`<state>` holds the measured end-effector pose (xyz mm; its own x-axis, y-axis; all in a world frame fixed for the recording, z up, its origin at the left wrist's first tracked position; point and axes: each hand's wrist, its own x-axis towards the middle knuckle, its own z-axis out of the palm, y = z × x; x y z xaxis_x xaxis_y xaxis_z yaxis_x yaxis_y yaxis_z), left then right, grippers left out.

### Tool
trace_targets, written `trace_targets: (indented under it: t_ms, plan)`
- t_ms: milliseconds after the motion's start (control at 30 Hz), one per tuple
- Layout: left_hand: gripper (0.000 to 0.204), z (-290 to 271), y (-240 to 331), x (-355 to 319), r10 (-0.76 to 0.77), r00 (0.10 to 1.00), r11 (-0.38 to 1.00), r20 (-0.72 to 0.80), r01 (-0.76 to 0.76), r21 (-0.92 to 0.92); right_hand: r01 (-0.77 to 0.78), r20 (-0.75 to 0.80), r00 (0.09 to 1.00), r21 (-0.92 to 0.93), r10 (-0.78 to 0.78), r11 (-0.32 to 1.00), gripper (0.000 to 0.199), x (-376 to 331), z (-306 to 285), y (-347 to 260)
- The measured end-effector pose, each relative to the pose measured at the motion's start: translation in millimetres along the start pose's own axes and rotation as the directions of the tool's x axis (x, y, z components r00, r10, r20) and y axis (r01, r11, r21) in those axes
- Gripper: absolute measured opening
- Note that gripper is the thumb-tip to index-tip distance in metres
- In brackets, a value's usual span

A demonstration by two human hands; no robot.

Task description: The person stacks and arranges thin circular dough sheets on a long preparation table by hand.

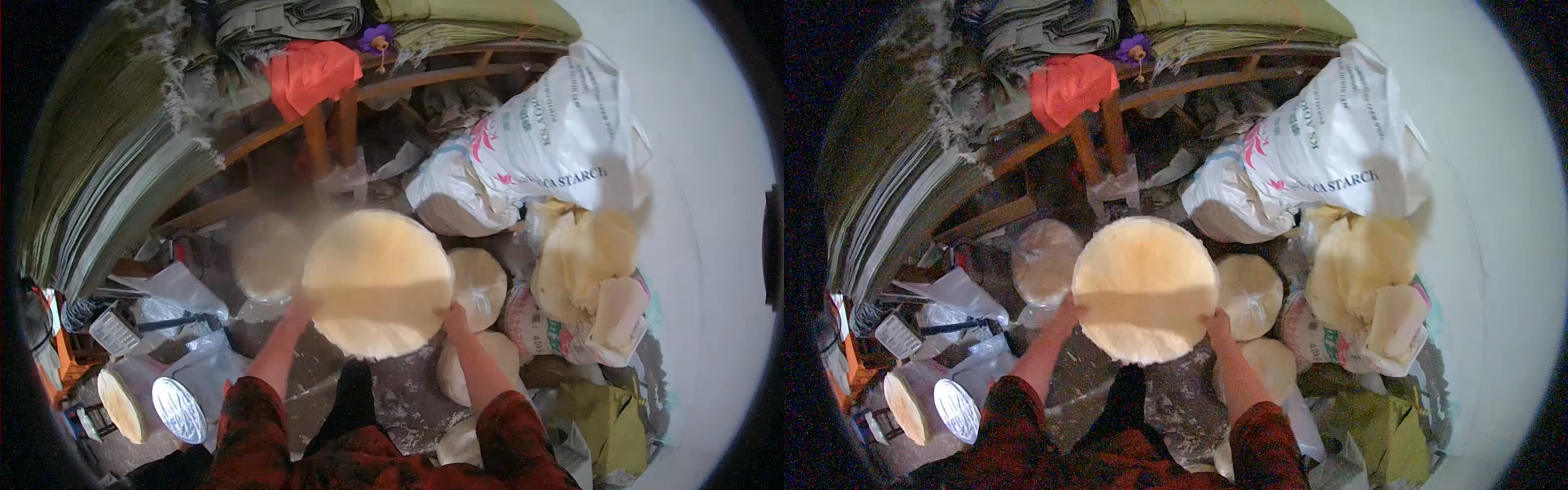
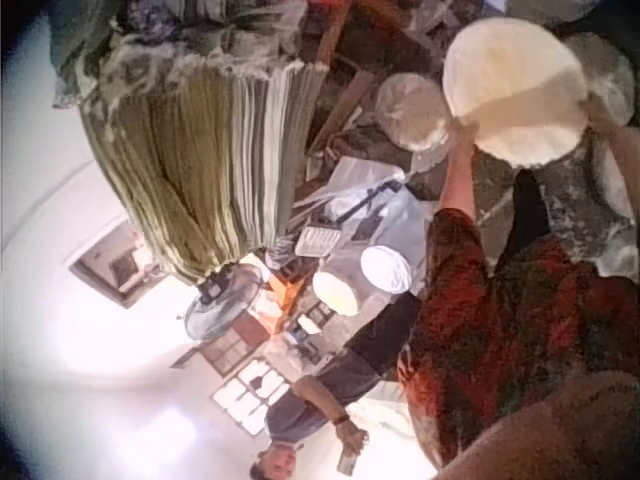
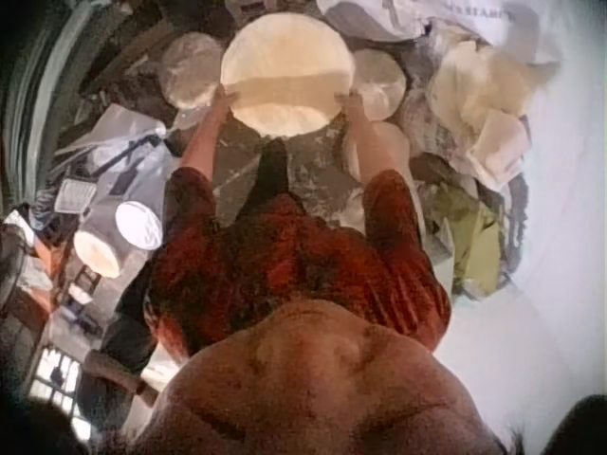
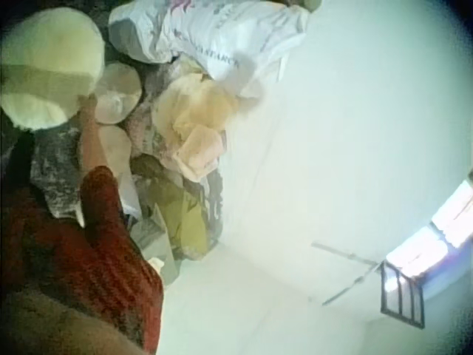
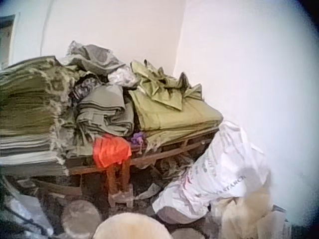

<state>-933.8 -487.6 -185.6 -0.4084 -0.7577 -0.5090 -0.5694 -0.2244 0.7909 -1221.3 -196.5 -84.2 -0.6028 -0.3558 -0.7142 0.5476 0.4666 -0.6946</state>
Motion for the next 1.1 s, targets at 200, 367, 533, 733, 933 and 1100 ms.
trace_targets:
  t_ms: [200, 367, 533, 733, 933, 1100]
  plan:
    - [0.061, 39, 83, -8, -0.226, 0.937, 0.972, 0.268, 0.199, 0.125, -0.049, 0.056, 0.998, 0.477, 0.025, 0.877, 0.04, 39, -33, 32]
    - [0.074, 52, 208, -35, 0.578, 0.812, 0.512, 0.079, -0.437, 0.74, 0.225, -0.366, 0.897, -0.11, -0.25, 0.968, 0.049, 21, -25, 29]
    - [0.088, 124, 231, 35, 0.424, 0.759, 0.03, 0.493, -0.556, 0.83, 0.09, -0.467, 0.731, -0.658, -0.498, 0.748, 0.071, 17, 9, 31]
    - [0.087, 98, 92, 153, 0.437, 0.654, 0.173, 0.618, -0.735, 0.655, -0.401, -0.496, 0.727, -0.868, -0.475, 0.293, 0.068, 48, 66, 23]
    - [0.08, 147, 240, 8, 0.208, 0.864, 0.011, 0.458, -0.471, 0.882, 0.177, -0.259, 0.873, -0.623, -0.414, 0.762, 0.072, -76, -50, -14]
    - [0.063, 153, 241, -39, 0.671, 0.518, -0.208, 0.53, -0.555, 0.806, 0.111, -0.463, 0.823, -0.44, -0.331, 0.891, 0.047, -278, -128, 130]
